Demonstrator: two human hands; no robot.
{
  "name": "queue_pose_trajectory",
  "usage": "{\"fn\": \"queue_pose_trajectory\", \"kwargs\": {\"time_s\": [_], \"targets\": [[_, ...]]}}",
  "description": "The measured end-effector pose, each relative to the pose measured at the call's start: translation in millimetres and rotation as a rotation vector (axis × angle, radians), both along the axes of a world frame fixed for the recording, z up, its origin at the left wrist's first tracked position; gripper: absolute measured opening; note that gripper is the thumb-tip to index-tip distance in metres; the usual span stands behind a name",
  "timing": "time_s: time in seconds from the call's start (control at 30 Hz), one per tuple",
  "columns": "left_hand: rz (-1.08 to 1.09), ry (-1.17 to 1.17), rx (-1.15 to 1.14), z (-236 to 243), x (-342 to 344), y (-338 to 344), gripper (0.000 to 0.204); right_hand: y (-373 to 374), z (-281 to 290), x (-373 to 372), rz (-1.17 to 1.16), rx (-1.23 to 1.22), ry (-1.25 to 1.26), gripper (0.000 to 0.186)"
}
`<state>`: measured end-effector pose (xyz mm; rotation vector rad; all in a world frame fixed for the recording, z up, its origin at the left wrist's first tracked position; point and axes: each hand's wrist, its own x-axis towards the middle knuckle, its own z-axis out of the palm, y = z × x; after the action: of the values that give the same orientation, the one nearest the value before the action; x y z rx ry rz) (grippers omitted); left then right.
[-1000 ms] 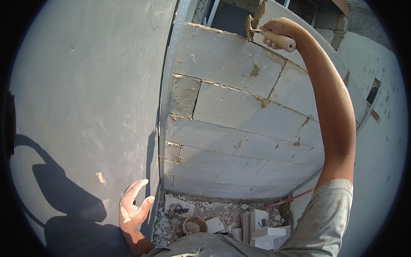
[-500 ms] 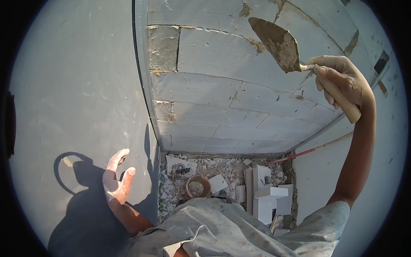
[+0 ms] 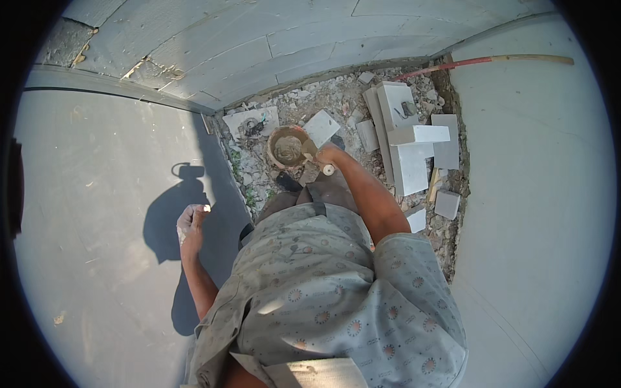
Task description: Applying mortar to bricks and building a wall segment.
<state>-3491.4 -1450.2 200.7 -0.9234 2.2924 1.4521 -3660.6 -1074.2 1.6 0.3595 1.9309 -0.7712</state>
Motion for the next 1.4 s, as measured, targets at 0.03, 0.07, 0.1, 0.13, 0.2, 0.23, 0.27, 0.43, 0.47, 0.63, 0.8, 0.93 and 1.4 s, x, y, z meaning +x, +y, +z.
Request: {"fn": "queue_pose_trajectory", "kwargs": {"time_s": [0.03,0.07,0.1,0.13,0.2,0.23,0.27,0.43,0.47,0.63,0.8,0.93,1.4], "targets": [[-0.039,-0.015,0.003,-17,9,13,0.025,-1,-19,11,-0.016,0.023,0.034,0.03],[-0.079,0.0,0.031,-33,18,25,0.024,-6,-23,21,-0.029,-0.005,0.083,0.029],[-0.117,0.014,0.061,-48,22,35,0.023,-7,-24,31,-0.041,-0.032,0.134,0.028],[-0.146,-0.002,0.064,-62,25,44,0.023,0,-19,41,-0.07,-0.027,0.119,0.028],[-0.337,-0.185,0.156,-81,25,54,0.023,10,3,48,-0.464,-0.368,-0.199,0.023],[-0.356,-0.194,0.157,-87,17,56,0.023,17,13,48,-0.485,-0.367,-0.203,0.023],[-0.463,-0.269,0.145,-87,8,59,0.024,25,19,50,-0.489,-0.383,-0.226,0.025],[-0.543,-0.301,0.032,-101,-60,71,0.031,73,25,46,-0.36,-0.28,-0.154,0.025],[-0.477,-0.277,0.006,-98,-81,82,0.029,88,16,45,-0.228,-0.21,-0.107,0.031],[-0.47,-0.167,-0.085,-111,-138,130,0.029,109,-61,41,0.422,0.001,0.044,0.057],[-0.908,-0.11,0.153,-116,-212,303,0.04,122,-44,62,-0.004,-0.086,0.038,0.05],[-1.258,0.046,0.154,-163,-262,454,0.049,129,-14,59,-0.367,-0.29,-0.086,0.049],[-1.41,0.206,-0.449,-271,-265,707,0.093,149,-49,107,-0.703,-0.479,0.536,0.044]]}}
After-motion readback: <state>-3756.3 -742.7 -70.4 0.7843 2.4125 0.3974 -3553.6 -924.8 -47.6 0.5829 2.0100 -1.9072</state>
